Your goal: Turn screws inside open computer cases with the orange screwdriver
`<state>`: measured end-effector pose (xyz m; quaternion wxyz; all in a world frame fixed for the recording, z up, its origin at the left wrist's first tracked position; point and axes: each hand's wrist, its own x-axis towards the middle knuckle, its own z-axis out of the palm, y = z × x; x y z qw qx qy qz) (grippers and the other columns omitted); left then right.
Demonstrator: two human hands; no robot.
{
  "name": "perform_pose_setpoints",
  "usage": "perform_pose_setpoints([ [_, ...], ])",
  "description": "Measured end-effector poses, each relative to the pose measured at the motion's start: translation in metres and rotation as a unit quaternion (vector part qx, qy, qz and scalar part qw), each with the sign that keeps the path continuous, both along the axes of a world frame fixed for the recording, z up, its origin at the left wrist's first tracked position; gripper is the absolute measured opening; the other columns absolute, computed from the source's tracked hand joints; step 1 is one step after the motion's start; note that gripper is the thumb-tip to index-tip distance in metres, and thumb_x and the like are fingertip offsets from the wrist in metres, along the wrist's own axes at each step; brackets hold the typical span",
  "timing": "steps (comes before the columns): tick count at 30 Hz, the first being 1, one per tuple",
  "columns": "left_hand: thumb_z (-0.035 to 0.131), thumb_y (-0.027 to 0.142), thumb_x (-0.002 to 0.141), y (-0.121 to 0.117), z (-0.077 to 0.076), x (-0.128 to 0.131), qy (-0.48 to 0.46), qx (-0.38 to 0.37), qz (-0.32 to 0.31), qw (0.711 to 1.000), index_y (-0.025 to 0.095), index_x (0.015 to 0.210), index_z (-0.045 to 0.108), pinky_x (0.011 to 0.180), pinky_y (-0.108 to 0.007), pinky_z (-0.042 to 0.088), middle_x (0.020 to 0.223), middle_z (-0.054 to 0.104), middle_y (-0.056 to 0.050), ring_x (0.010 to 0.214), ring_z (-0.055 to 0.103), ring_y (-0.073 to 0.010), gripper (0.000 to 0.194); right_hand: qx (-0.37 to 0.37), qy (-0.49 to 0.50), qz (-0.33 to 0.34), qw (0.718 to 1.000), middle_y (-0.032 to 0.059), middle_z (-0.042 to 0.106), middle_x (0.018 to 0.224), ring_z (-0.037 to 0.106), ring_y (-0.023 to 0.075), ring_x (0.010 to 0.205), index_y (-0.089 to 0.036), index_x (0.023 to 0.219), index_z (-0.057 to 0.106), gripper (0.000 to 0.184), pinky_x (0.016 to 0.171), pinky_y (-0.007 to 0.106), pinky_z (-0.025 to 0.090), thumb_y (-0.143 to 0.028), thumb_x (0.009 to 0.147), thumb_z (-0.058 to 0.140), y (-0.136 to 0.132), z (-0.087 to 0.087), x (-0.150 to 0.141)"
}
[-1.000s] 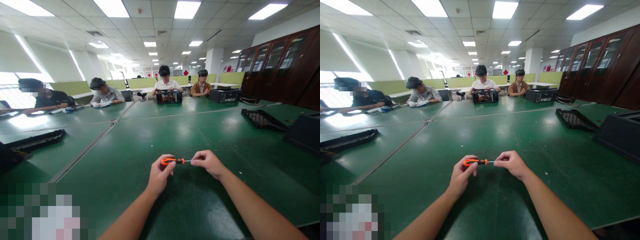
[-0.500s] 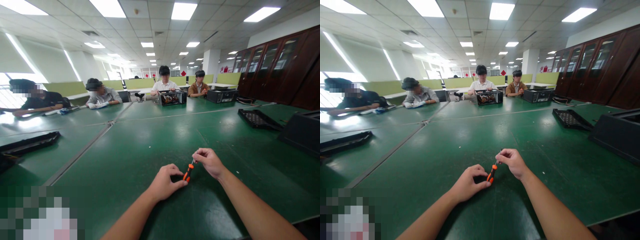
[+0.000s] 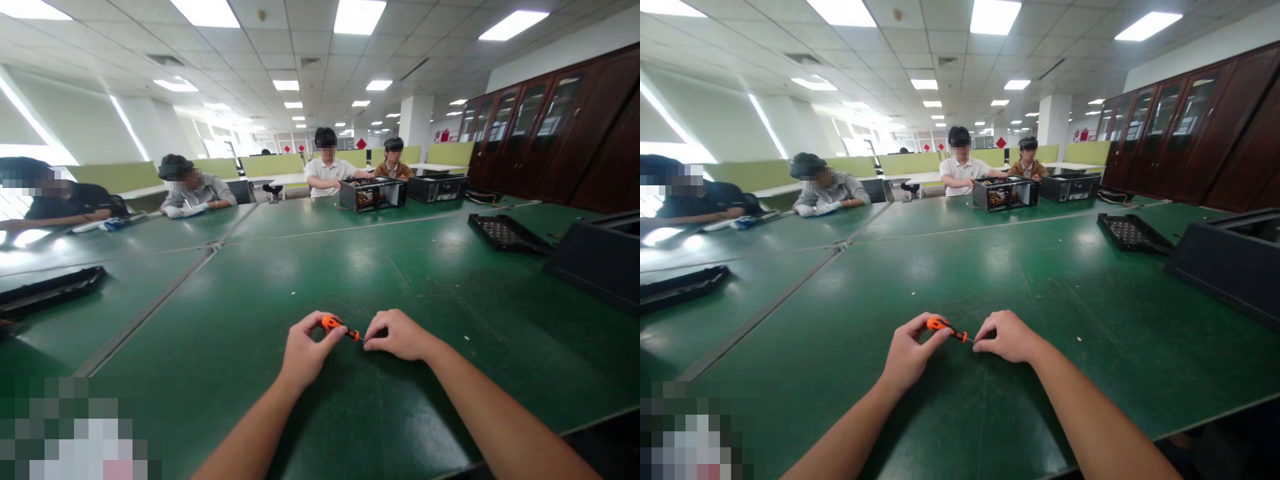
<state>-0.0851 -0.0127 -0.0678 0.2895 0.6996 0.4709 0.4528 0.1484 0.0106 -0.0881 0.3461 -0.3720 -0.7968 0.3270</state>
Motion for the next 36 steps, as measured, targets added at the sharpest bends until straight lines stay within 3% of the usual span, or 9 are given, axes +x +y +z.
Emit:
perform_pose_setpoints([
  [3,0.071,0.04,0.078,-0.002,0.001,0.001,0.012,0.015,0.001,1.0,0.018,0.086,0.069,0.08,-0.032,0.049,0.084,0.071,-0.003,0.081,0.064,-0.0204,0.024,0.038,-0.037,-0.001,0.999,0.0,0.073,0.076,0.063,0.0185,0.077,-0.028,0.076,0.079,0.004,0.074,0.031,0.045,-0.025,0.073,0.08,0.002,-0.002,-0.001],
  [6,0.07,0.039,0.078,0.0,0.0,0.0,0.041,0.017,0.005,0.999,0.019,0.091,0.069,0.082,-0.033,0.049,0.089,0.071,-0.004,0.085,0.065,-0.0209,0.024,0.08,-0.053,-0.047,0.994,0.0012,0.071,0.081,0.061,0.0191,0.082,-0.028,0.075,0.078,0.002,0.078,0.033,0.045,-0.025,0.075,0.078,0.005,-0.001,0.006],
  [11,0.076,0.031,0.07,0.007,-0.007,-0.003,0.232,0.01,-0.046,0.972,0.024,0.087,0.075,0.084,-0.036,0.048,0.094,0.067,-0.004,0.09,0.061,-0.0232,0.018,0.139,-0.081,-0.118,0.98,0.0041,0.066,0.088,0.055,0.023,0.09,-0.028,0.073,0.077,0.006,0.083,0.039,0.043,-0.022,0.073,0.079,0.008,0.002,0.017],
  [13,0.077,0.031,0.07,0.008,-0.01,-0.004,0.264,0.013,-0.054,0.963,0.025,0.087,0.076,0.086,-0.038,0.047,0.096,0.067,-0.005,0.092,0.06,-0.0246,0.018,0.153,-0.088,-0.128,0.976,0.0044,0.065,0.089,0.054,0.0233,0.091,-0.027,0.073,0.077,0.006,0.083,0.039,0.043,-0.021,0.074,0.079,0.008,0.003,0.019],
  [19,0.07,0.038,0.079,0.007,-0.003,-0.006,0.18,0.04,-0.02,0.983,0.024,0.096,0.074,0.09,-0.038,0.048,0.101,0.064,-0.006,0.096,0.06,-0.023,0.023,0.164,-0.092,-0.133,0.973,0.0038,0.066,0.087,0.056,0.022,0.089,-0.028,0.077,0.078,0.004,0.081,0.038,0.045,-0.025,0.078,0.076,0.007,0.004,0.018],
  [26,0.068,0.039,0.081,-0.002,0.005,0.001,0.111,0.084,-0.025,0.99,0.023,0.094,0.074,0.088,-0.035,0.048,0.097,0.063,-0.005,0.094,0.061,-0.0209,0.021,0.141,-0.118,-0.08,0.98,0.0015,0.067,0.081,0.058,0.0199,0.082,-0.028,0.072,0.077,0.007,0.077,0.035,0.046,-0.023,0.071,0.083,0.006,-0.007,0.008],
  [36,0.078,0.03,0.069,0.01,-0.012,-0.007,0.242,0.011,-0.057,0.969,0.025,0.085,0.076,0.091,-0.039,0.047,0.1,0.067,-0.005,0.097,0.061,-0.0239,0.018,0.154,-0.09,-0.125,0.976,0.0031,0.067,0.087,0.057,0.0212,0.089,-0.027,0.072,0.077,0.005,0.081,0.036,0.046,-0.023,0.073,0.08,0.005,0.006,0.017],
])
